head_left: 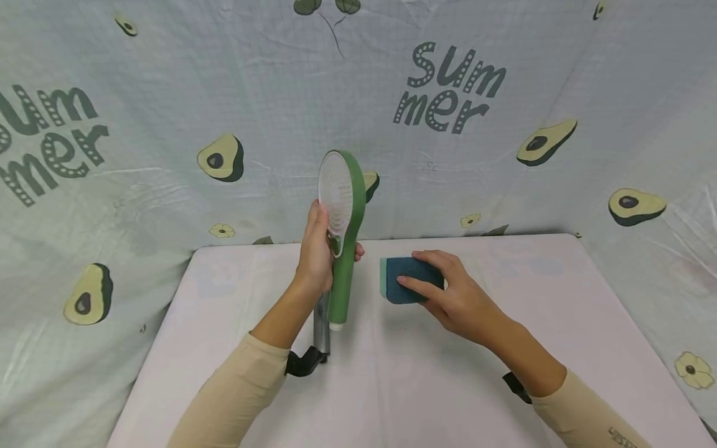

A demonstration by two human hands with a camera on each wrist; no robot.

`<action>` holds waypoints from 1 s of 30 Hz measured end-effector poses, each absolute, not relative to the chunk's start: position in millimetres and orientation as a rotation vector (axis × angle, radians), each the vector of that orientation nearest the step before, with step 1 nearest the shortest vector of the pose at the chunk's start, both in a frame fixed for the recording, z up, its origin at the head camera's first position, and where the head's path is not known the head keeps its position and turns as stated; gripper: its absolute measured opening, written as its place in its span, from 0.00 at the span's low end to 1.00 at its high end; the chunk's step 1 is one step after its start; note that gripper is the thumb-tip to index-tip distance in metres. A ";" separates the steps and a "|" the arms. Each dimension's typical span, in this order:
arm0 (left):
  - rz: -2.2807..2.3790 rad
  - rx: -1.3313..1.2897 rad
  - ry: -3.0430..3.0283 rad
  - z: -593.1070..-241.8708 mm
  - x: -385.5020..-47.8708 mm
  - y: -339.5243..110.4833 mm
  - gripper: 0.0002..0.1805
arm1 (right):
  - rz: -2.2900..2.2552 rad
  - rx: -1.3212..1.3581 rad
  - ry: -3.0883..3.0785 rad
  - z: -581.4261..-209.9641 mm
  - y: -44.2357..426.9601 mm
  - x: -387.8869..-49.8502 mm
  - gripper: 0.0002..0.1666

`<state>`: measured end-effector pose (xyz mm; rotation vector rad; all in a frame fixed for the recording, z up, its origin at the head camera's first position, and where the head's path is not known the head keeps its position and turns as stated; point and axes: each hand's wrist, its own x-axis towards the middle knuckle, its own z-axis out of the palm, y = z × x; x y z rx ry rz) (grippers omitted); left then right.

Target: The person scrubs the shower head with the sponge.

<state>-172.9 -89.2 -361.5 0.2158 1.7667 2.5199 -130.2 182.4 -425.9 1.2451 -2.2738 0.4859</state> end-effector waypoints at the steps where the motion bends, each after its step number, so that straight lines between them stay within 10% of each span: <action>1: 2.493 0.207 1.769 -361.9 -172.7 -88.7 0.28 | 0.486 1.241 -2.275 -425.6 182.6 -130.5 0.25; 6: 2.407 0.170 1.743 -363.6 -172.3 -88.9 0.46 | 0.505 1.237 -2.278 -425.2 183.3 -131.2 0.25; 30: 2.363 0.185 1.640 -382.4 -170.1 -86.1 0.46 | 0.559 1.257 -2.217 -408.7 173.2 -143.9 0.24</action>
